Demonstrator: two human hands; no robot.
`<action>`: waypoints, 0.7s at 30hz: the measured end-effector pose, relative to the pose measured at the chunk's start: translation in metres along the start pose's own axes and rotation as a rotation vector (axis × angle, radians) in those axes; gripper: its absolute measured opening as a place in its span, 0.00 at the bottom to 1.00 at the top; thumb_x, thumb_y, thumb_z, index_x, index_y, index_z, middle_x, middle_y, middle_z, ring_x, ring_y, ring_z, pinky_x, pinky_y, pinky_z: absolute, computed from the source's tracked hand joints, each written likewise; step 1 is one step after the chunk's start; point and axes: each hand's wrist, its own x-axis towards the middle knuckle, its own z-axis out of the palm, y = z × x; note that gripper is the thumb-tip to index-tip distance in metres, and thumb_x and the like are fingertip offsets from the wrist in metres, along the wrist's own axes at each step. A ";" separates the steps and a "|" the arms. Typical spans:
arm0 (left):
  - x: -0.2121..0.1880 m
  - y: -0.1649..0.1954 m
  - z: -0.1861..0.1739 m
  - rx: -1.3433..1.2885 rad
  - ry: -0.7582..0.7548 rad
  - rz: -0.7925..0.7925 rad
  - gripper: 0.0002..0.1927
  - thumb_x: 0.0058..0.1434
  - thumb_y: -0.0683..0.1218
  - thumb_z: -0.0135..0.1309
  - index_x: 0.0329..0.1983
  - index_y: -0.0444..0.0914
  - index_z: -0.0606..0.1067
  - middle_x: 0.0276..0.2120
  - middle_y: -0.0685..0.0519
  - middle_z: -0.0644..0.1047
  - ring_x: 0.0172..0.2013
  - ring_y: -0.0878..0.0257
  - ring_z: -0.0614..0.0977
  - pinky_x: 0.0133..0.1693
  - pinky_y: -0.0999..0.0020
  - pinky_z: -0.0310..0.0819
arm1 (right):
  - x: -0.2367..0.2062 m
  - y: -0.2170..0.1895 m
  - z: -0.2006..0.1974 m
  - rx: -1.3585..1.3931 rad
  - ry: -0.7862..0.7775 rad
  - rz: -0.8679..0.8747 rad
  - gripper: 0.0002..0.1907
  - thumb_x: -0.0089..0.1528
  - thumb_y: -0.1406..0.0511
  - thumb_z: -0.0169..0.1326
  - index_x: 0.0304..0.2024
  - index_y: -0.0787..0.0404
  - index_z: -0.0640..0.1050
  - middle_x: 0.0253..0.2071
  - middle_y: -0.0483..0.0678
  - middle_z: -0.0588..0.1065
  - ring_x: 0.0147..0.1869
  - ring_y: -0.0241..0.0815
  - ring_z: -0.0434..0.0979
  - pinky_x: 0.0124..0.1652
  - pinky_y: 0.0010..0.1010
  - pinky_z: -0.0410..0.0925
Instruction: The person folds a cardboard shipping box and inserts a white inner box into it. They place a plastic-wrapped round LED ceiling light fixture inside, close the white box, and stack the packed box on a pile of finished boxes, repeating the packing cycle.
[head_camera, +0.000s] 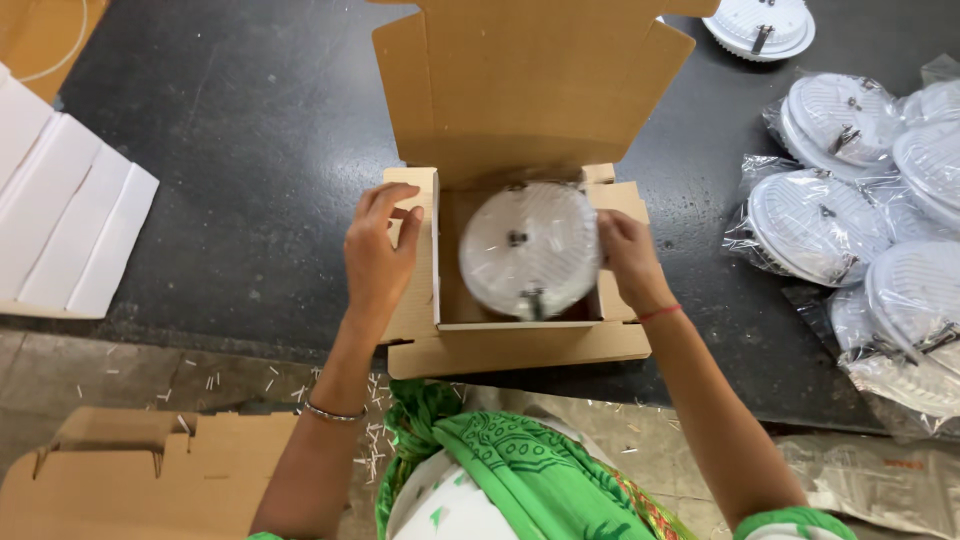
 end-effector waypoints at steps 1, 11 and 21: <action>0.003 -0.006 -0.001 -0.018 0.016 -0.001 0.15 0.66 0.43 0.59 0.56 0.38 0.75 0.53 0.47 0.77 0.42 0.56 0.83 0.43 0.60 0.77 | -0.002 -0.011 0.010 -0.137 0.024 -0.046 0.13 0.69 0.63 0.49 0.51 0.62 0.78 0.36 0.46 0.78 0.35 0.33 0.78 0.35 0.31 0.73; 0.119 -0.066 0.014 -0.216 0.143 0.151 0.39 0.62 0.54 0.73 0.67 0.32 0.68 0.55 0.41 0.78 0.51 0.56 0.82 0.50 0.62 0.81 | 0.063 -0.099 -0.024 -0.377 0.215 -0.783 0.20 0.67 0.69 0.66 0.58 0.68 0.73 0.52 0.52 0.71 0.47 0.38 0.79 0.40 0.25 0.76; 0.102 -0.006 0.031 -0.102 0.073 0.081 0.26 0.56 0.43 0.67 0.58 0.40 0.73 0.47 0.50 0.82 0.34 0.58 0.88 0.36 0.65 0.80 | 0.035 -0.126 0.013 -0.394 0.087 -0.421 0.19 0.67 0.69 0.59 0.60 0.65 0.73 0.43 0.46 0.80 0.40 0.33 0.81 0.39 0.26 0.76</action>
